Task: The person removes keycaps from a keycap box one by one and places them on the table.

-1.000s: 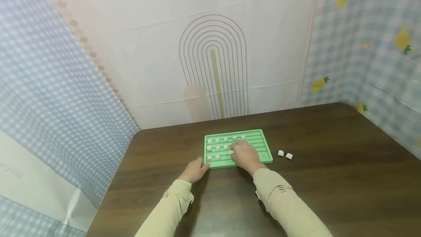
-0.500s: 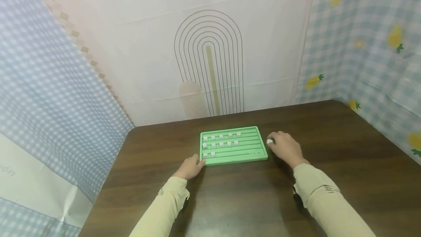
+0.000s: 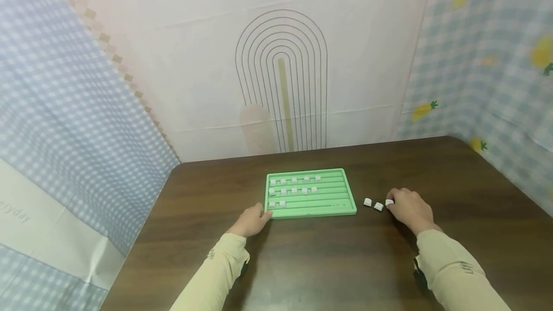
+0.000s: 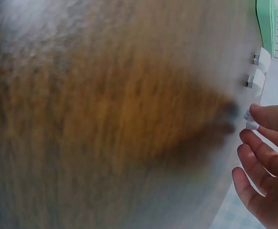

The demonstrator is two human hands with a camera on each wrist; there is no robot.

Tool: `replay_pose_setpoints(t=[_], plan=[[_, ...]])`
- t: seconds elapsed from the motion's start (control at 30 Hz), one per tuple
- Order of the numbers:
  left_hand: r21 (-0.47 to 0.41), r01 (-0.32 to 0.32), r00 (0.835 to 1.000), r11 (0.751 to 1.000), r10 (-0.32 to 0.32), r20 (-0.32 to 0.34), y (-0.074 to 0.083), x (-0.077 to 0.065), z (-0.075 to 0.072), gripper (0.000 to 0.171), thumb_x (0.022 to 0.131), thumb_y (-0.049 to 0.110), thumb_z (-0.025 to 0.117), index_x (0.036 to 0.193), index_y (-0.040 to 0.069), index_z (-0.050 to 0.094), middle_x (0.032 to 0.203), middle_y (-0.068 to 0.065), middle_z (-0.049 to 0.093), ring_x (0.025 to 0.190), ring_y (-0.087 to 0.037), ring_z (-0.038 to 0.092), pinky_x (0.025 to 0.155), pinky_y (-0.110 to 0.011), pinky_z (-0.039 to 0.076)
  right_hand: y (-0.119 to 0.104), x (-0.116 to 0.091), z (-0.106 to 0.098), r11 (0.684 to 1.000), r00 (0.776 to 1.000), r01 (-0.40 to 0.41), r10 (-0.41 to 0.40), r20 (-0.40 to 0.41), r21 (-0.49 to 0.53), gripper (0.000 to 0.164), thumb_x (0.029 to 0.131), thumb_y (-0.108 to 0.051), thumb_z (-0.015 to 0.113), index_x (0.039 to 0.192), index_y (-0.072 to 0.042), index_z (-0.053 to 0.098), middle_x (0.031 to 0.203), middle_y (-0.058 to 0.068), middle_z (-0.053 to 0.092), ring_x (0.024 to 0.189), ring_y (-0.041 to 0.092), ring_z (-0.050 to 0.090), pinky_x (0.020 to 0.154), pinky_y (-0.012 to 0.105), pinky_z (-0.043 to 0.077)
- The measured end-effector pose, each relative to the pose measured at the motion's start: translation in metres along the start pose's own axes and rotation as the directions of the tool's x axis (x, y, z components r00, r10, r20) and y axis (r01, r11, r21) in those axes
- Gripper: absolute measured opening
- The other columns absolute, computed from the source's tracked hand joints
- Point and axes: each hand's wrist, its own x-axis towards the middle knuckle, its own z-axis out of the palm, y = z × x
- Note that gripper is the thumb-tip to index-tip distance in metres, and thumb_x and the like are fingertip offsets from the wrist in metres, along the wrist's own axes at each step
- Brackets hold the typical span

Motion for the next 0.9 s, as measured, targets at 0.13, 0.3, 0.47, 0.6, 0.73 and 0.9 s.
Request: replay_pose_setpoints(t=[0.13,0.3,0.47,0.6,0.73,0.9], plan=[[-0.004,0.002,1.000,1.000,-0.002,-0.002,0.000,-0.001,-0.001,0.028,0.098,0.025,0.045,0.092,-0.001,0.052,0.081,-0.015,0.054,0.074,-0.029,0.055,0.066,-0.042,0.042,-0.001,0.001,0.000,1.000,1.000,0.002,-0.002,0.013,-0.004,0.026,0.086,-0.016,0.060,0.106,0.000,0.062,0.102,0.024,0.059,0.089,0.040,0.056,0.061,0.048,0.044],[-0.010,0.009,1.000,1.000,-0.009,-0.007,0.001,-0.002,-0.001,0.027,0.097,0.026,0.045,0.089,0.000,0.051,0.078,-0.013,0.053,0.071,-0.026,0.052,0.064,-0.040,0.040,-0.001,0.000,0.001,1.000,1.000,0.011,-0.011,0.018,-0.001,0.032,0.085,-0.016,0.060,0.111,0.002,0.059,0.106,0.026,0.057,0.094,0.043,0.054,0.063,0.051,0.044],[-0.010,0.004,1.000,1.000,-0.004,-0.017,0.002,-0.001,0.000,0.029,0.097,0.025,0.045,0.095,-0.003,0.054,0.084,-0.017,0.057,0.077,-0.031,0.057,0.068,-0.043,0.044,-0.011,0.003,0.002,0.999,0.999,0.028,-0.028,-0.023,0.017,0.039,0.086,-0.019,0.060,0.117,0.003,0.055,0.114,0.029,0.052,0.099,0.046,0.051,0.068,0.055,0.043],[-0.024,0.017,1.000,1.000,-0.017,-0.007,0.001,-0.001,0.001,0.034,0.098,0.028,0.044,0.105,-0.005,0.054,0.092,-0.019,0.059,0.087,-0.035,0.059,0.073,-0.045,0.046,-0.036,0.011,0.005,0.997,0.994,0.070,-0.067,-0.085,0.028,0.039,0.088,-0.020,0.058,0.120,0.001,0.054,0.119,0.029,0.050,0.101,0.045,0.051,0.069,0.055,0.044],[-0.039,0.036,0.999,0.999,-0.036,0.003,0.001,-0.002,0.002,0.034,0.097,0.029,0.045,0.103,-0.003,0.053,0.088,-0.016,0.057,0.079,-0.029,0.056,0.068,-0.042,0.043,-0.072,0.022,0.014,0.989,0.984,0.142,-0.138,-0.117,0.032,0.036,0.088,-0.020,0.058,0.119,-0.002,0.056,0.118,0.025,0.053,0.103,0.042,0.052,0.070,0.054,0.046],[-0.049,0.046,0.999,0.998,-0.046,0.002,0.001,-0.003,0.001,0.031,0.096,0.029,0.048,0.097,-0.001,0.052,0.081,-0.014,0.053,0.070,-0.025,0.050,0.063,-0.039,0.039,-0.123,0.038,0.034,0.967,0.962,0.252,-0.248,-0.119,0.026,0.026,0.087,-0.019,0.061,0.109,-0.007,0.064,0.109,0.015,0.063,0.101,0.035,0.058,0.075,0.051,0.049]])
